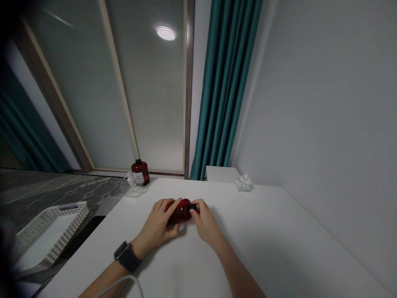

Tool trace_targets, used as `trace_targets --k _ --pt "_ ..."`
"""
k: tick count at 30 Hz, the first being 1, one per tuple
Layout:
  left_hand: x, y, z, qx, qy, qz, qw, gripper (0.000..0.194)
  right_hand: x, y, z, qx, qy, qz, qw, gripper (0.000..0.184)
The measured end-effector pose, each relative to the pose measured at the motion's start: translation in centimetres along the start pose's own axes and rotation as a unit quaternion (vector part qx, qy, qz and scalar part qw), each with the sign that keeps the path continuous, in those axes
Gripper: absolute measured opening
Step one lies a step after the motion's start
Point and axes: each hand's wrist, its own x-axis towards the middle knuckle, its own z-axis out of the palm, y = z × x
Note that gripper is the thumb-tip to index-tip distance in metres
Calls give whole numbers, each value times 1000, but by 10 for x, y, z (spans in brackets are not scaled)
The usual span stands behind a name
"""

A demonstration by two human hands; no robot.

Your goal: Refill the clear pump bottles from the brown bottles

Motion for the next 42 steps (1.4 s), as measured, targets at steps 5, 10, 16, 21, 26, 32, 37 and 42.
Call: trace_targets --k 5,10,16,21,26,32,37,42 --pt "3 -3 -10 -29 -19 11 999 86 0 -8 -3 -14 -19 5 1000 12" --pt "3 -9 -20 -42 -38 26 998 87 0 -15 -5 31 -53 24 998 13" --pt "-1 -2 -12 7 -24 15 1000 84 0 -11 -6 59 -71 58 994 9" --pt "-1 7 -5 23 -19 -12 999 80 3 -7 -2 92 -40 82 991 10" --pt "2 6 -1 -184 55 -84 978 75 2 -7 9 132 44 71 988 23" --pt "7 -2 7 -622 108 -271 726 56 -6 -3 8 125 63 58 988 26" --pt "10 6 5 -742 110 -309 584 54 -11 -15 15 98 30 14 995 30" --pt "10 10 -4 -768 75 -350 531 39 -11 -27 21 106 0 -44 993 36"
